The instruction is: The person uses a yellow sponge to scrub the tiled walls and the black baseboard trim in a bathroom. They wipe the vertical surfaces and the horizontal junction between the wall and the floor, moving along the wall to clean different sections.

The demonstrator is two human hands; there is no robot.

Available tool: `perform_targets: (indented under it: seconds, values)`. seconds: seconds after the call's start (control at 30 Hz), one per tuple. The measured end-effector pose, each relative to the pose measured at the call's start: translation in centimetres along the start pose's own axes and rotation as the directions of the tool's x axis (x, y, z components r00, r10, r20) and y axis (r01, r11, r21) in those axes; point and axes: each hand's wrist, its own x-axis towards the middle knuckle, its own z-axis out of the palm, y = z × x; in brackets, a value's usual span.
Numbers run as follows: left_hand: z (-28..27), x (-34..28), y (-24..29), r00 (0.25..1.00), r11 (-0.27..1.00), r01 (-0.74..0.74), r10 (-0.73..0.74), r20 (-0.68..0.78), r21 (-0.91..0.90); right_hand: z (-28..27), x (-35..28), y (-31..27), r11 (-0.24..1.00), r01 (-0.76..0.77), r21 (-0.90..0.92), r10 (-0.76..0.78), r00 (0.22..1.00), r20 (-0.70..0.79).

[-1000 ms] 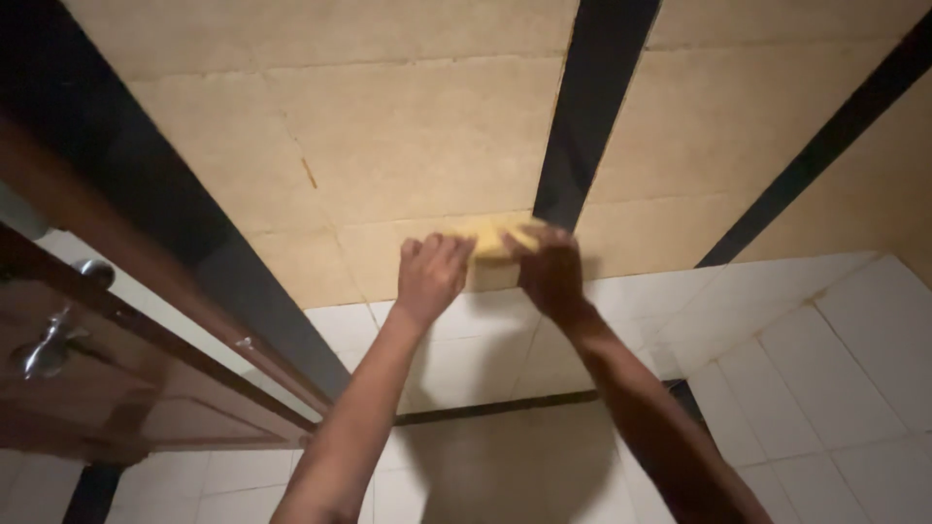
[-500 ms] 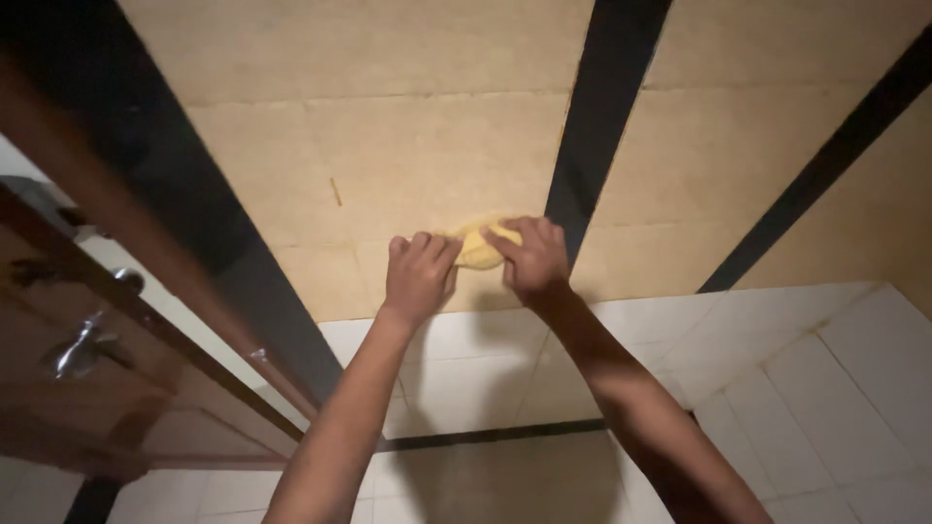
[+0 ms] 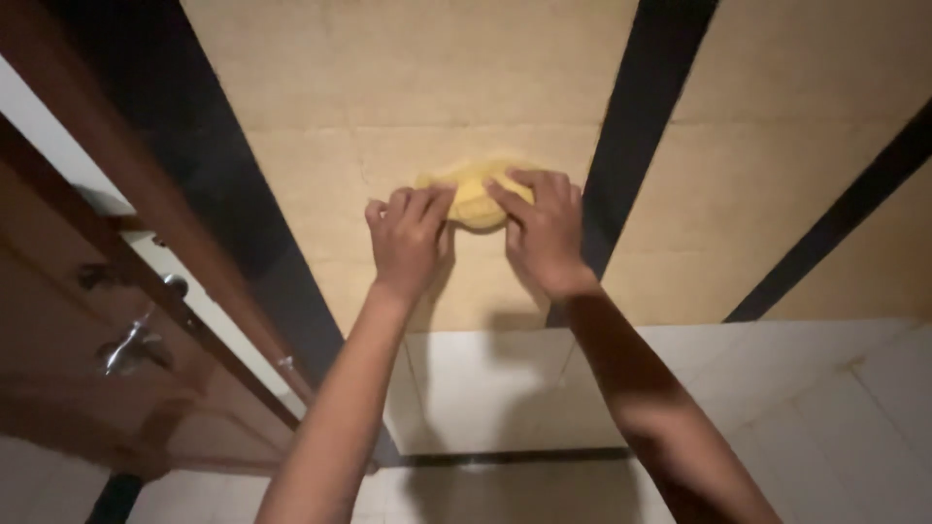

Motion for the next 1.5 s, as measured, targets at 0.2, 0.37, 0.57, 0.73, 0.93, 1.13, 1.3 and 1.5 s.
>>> perform_targets:
  seconds: [0.2, 0.37, 0.57, 0.73, 0.93, 1.13, 1.3, 1.5]
  values:
    - [2.6, -8.6, -0.5, 0.991, 0.993, 0.083, -0.073, 0.113, -0.087, 4.5, -6.3, -0.5, 1.000, 0.020, 0.022, -0.021, 0.999, 0.040]
    - [2.4, -10.1, -1.0, 0.984, 0.995, 0.037, -0.020, 0.176, -0.094, 4.8, -8.1, -0.5, 0.997, 0.073, -0.013, -0.071, 0.991, 0.109]
    - [0.2, -1.8, -2.6, 0.998, 0.993, 0.012, -0.005, 0.061, -0.114, 0.8, 0.2, -1.3, 0.993, 0.065, -0.099, -0.062, 0.997, 0.034]
    - [0.5, 2.5, -5.0, 0.999, 0.993, -0.009, 0.005, -0.037, -0.114, 0.8, 5.4, -1.7, 0.983, 0.047, -0.178, -0.064, 0.994, -0.087]
    - [4.6, 0.7, -6.2, 0.989, 0.995, -0.078, 0.070, -0.132, -0.062, 4.9, 3.8, 0.3, 0.935, 0.045, -0.351, -0.097, 0.987, -0.130]
    - [7.5, -0.3, -6.6, 0.952, 0.999, -0.044, 0.032, -0.304, -0.032, 6.0, 3.1, 1.1, 0.936, 0.062, -0.346, -0.125, 0.979, -0.163]
    - [8.1, -1.3, -6.9, 0.966, 0.992, -0.066, 0.036, -0.254, -0.110, 6.6, 2.4, 1.9, 0.936, 0.098, -0.337, -0.154, 0.978, -0.142]
    - [7.6, -0.5, -6.8, 0.960, 0.995, -0.065, 0.041, -0.276, -0.079, 6.5, 2.0, 2.1, 0.941, 0.102, -0.324, -0.153, 0.979, -0.136]
